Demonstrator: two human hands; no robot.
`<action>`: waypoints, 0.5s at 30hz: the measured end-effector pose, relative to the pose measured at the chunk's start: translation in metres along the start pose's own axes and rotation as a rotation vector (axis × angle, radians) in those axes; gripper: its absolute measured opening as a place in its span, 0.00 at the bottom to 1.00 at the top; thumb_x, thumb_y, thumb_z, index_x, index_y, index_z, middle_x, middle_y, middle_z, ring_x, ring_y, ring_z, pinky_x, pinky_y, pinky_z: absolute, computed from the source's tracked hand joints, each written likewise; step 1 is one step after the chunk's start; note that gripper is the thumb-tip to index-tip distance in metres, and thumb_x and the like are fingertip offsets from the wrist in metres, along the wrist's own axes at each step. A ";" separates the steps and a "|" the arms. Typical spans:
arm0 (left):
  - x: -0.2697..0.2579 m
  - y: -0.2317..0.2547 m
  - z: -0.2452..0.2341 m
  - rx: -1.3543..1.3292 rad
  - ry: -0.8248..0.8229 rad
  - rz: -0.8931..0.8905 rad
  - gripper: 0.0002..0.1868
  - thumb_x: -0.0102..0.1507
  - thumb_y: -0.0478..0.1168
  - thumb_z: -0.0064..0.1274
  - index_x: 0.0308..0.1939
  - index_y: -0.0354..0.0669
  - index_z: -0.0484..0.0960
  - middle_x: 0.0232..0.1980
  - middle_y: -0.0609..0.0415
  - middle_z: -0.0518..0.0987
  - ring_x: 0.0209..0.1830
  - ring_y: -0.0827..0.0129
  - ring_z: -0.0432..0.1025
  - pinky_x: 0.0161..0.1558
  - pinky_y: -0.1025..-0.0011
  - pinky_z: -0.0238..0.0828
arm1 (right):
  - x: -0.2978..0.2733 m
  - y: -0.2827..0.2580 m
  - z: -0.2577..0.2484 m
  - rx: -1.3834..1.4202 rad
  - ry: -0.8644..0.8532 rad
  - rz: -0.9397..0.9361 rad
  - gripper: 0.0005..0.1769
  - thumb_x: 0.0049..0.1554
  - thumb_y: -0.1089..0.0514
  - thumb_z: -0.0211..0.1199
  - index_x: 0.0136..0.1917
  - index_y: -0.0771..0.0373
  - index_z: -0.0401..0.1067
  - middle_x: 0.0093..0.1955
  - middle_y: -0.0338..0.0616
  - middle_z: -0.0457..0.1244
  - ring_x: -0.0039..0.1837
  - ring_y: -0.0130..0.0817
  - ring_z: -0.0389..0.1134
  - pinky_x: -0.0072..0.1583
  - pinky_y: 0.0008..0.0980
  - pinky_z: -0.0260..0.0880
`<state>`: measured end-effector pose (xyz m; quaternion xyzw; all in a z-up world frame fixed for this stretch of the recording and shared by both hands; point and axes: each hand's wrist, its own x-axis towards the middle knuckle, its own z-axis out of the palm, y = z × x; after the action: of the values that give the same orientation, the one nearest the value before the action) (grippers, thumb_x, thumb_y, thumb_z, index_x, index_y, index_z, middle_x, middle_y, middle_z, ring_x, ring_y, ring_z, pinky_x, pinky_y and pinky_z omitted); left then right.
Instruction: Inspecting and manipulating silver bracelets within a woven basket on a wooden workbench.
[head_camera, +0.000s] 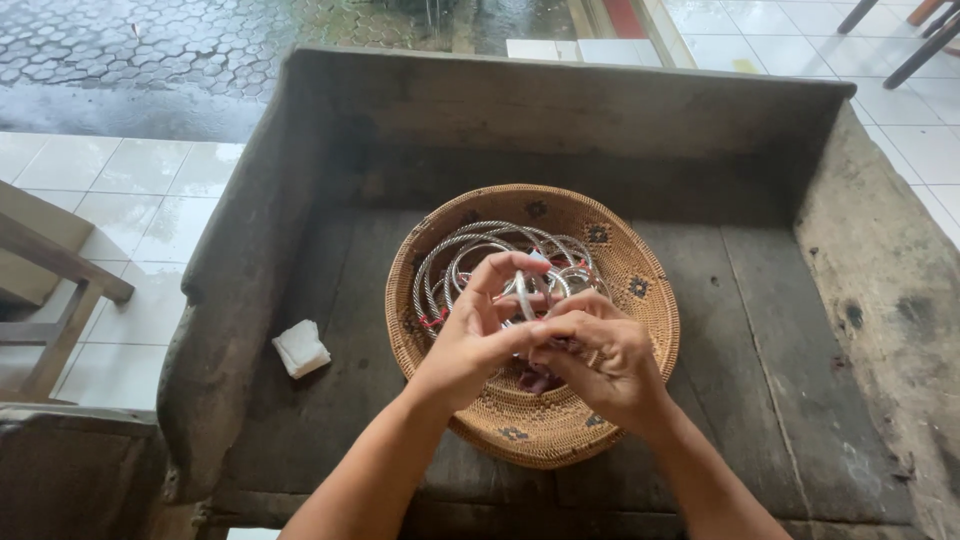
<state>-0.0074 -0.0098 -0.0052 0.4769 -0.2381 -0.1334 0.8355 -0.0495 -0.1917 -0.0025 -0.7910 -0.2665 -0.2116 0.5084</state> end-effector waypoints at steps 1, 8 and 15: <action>0.000 0.000 0.001 -0.001 0.002 -0.001 0.35 0.56 0.39 0.67 0.65 0.44 0.69 0.67 0.44 0.69 0.57 0.46 0.73 0.56 0.49 0.76 | 0.001 -0.004 0.000 0.001 -0.001 0.002 0.08 0.53 0.58 0.73 0.47 0.57 0.84 0.45 0.47 0.69 0.54 0.39 0.72 0.57 0.43 0.73; 0.006 -0.008 -0.008 -0.168 0.042 -0.037 0.27 0.64 0.49 0.55 0.64 0.43 0.71 0.67 0.41 0.69 0.62 0.46 0.70 0.56 0.48 0.73 | 0.009 -0.013 -0.003 0.064 -0.079 0.018 0.07 0.54 0.58 0.70 0.47 0.58 0.83 0.43 0.46 0.69 0.53 0.37 0.70 0.57 0.42 0.71; 0.006 -0.015 -0.012 -0.327 -0.003 -0.155 0.32 0.65 0.49 0.54 0.69 0.39 0.67 0.64 0.37 0.72 0.49 0.58 0.78 0.44 0.70 0.83 | 0.002 0.007 -0.002 0.100 -0.100 0.043 0.09 0.53 0.60 0.70 0.48 0.58 0.85 0.42 0.44 0.72 0.54 0.36 0.69 0.59 0.41 0.68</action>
<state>0.0045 -0.0113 -0.0216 0.3516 -0.1768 -0.2351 0.8887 -0.0435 -0.1952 -0.0051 -0.7798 -0.2850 -0.1473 0.5376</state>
